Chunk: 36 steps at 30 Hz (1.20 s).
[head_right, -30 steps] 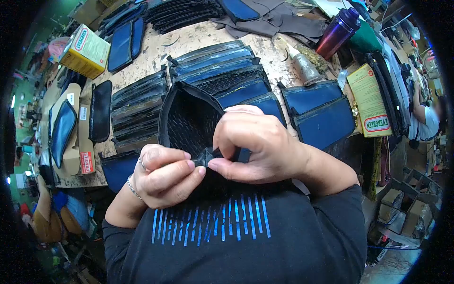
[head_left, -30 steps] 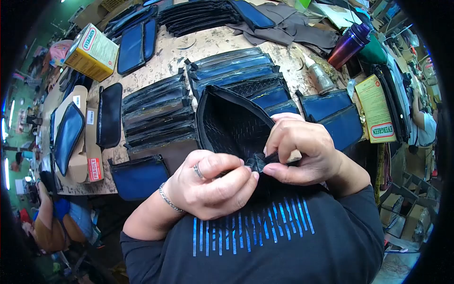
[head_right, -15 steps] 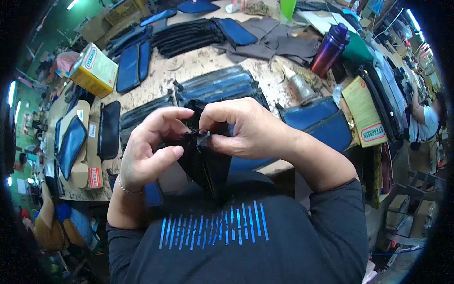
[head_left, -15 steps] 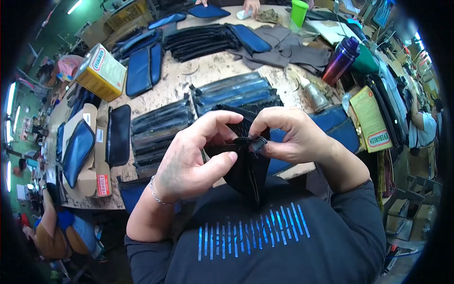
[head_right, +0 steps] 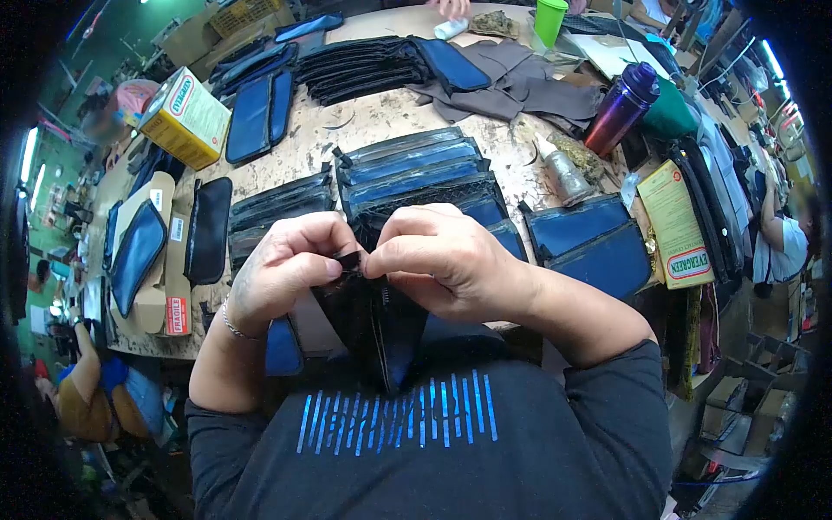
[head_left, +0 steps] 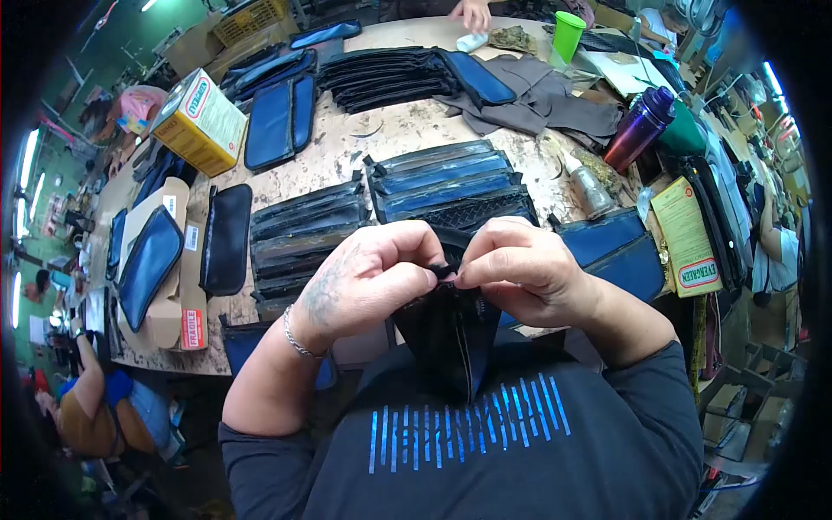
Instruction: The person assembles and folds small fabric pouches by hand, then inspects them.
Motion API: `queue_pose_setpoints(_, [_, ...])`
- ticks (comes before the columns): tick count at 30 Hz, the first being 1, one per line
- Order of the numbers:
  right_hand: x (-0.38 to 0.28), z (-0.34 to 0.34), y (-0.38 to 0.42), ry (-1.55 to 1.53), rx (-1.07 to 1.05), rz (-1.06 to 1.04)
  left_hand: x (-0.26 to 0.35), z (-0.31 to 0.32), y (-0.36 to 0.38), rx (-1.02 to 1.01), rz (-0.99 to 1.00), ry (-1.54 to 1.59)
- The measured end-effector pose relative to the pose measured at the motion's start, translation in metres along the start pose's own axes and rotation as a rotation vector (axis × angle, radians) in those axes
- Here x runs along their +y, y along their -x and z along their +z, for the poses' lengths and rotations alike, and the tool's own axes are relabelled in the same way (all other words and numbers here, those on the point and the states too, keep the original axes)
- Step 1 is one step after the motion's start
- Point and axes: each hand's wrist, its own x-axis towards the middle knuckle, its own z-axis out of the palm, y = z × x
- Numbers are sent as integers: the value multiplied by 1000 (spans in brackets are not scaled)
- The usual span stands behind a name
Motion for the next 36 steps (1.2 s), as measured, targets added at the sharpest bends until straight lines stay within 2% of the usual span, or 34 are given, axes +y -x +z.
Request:
queue_pose_setpoints(3, [2, 4, 4, 2, 0, 59, 4, 3, 2, -47, -72, 103])
queue_pose_setpoints(5, [3, 5, 5, -313, 10, 347, 7, 3, 1, -68, -35, -93])
queue_pose_setpoints(6, [4, 4, 6, -508, 12, 466, 9, 4, 0, -43, -103, -65])
queue_pose_setpoints(7, [6, 4, 6, -507, 13, 465, 6, 3, -1, -43, -102, -67])
queue_pose_setpoints(9, [10, 2, 4, -960, 59, 635, -3, 0, -3, -21, -94, 96])
queue_pose_setpoints(11, [7, 1, 2, -956, 81, 663, -3, 0, -6, -8, -92, 96])
queue_pose_setpoints(14, [7, 1, 1, -738, 14, 561, -6, 0, -8, -30, -85, 199])
queue_pose_setpoints(17, [10, -2, -2, -869, 20, 670, -5, -2, -10, -60, -84, 295])
queue_pose_setpoints(20, [12, -2, -3, -920, 26, 643, -2, -1, -12, -70, -73, 290])
queue_pose_setpoints(22, [11, -1, -4, -929, 25, 647, -7, -4, -13, -106, -45, 396])
queue_pose_setpoints(25, [12, 2, -5, -920, 68, 660, -3, 1, -12, -55, -85, 282])
queue_pose_setpoints(31, [19, 2, -4, -924, 94, 660, -11, -3, -12, -45, -71, 264])
queue_pose_setpoints(36, [17, 2, -6, -853, 27, 611, -10, 2, -7, -36, -62, 284])
